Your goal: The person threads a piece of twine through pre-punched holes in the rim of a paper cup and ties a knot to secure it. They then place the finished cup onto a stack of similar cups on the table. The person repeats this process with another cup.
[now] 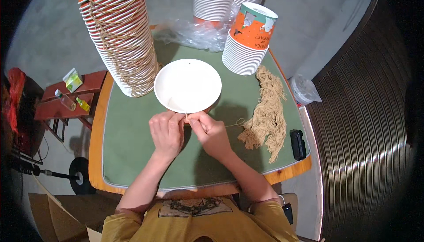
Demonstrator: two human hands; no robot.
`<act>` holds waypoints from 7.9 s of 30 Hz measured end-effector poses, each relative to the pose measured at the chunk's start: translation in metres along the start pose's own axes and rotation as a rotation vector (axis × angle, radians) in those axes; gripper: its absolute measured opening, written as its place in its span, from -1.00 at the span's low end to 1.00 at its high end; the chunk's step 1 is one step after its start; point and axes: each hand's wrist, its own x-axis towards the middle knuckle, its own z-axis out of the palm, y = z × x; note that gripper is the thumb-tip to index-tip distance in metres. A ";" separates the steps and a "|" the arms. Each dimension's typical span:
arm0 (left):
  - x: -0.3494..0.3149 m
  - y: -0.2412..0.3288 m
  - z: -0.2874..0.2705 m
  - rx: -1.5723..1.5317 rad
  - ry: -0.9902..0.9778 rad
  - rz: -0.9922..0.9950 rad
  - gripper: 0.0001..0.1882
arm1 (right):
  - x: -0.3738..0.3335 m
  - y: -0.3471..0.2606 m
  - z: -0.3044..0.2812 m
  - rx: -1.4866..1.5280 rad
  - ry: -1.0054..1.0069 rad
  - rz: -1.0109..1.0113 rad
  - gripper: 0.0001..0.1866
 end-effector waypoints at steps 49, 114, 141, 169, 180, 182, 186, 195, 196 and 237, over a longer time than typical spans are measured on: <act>0.003 0.022 -0.008 -0.362 -0.173 -0.563 -0.89 | -0.004 0.010 0.008 -0.214 0.085 -0.134 -0.90; 0.067 0.037 -0.028 -1.055 -0.421 -0.809 -0.78 | 0.052 -0.032 -0.081 0.674 -0.250 0.294 -0.65; 0.048 0.049 -0.005 -1.335 -0.795 -1.015 -0.69 | 0.065 -0.015 -0.100 0.450 -0.262 0.240 -0.64; 0.068 0.026 -0.014 -0.616 -0.854 -0.640 -0.74 | 0.056 -0.004 -0.088 -0.150 -0.360 -0.165 -0.86; 0.074 0.028 -0.014 -0.575 -0.771 -0.547 -0.80 | 0.058 -0.011 -0.094 -0.032 -0.374 -0.019 -0.81; 0.072 0.027 -0.013 -0.537 -0.730 -0.502 -0.81 | 0.060 -0.014 -0.095 -0.145 -0.330 -0.024 -0.81; 0.073 0.031 -0.013 -0.439 -0.561 -0.433 -0.90 | 0.062 -0.011 -0.092 -0.288 -0.068 -0.017 -0.84; 0.086 0.017 0.015 -0.223 -0.470 -0.124 -0.80 | 0.065 0.004 -0.081 -0.266 0.081 -0.110 -0.85; 0.087 0.016 0.017 -0.243 -0.459 -0.137 -0.80 | 0.066 0.001 -0.081 -0.261 0.071 -0.107 -0.86; 0.108 0.017 -0.003 -0.528 -0.625 -0.531 -0.73 | 0.055 0.005 -0.048 -0.304 0.248 -0.438 -0.80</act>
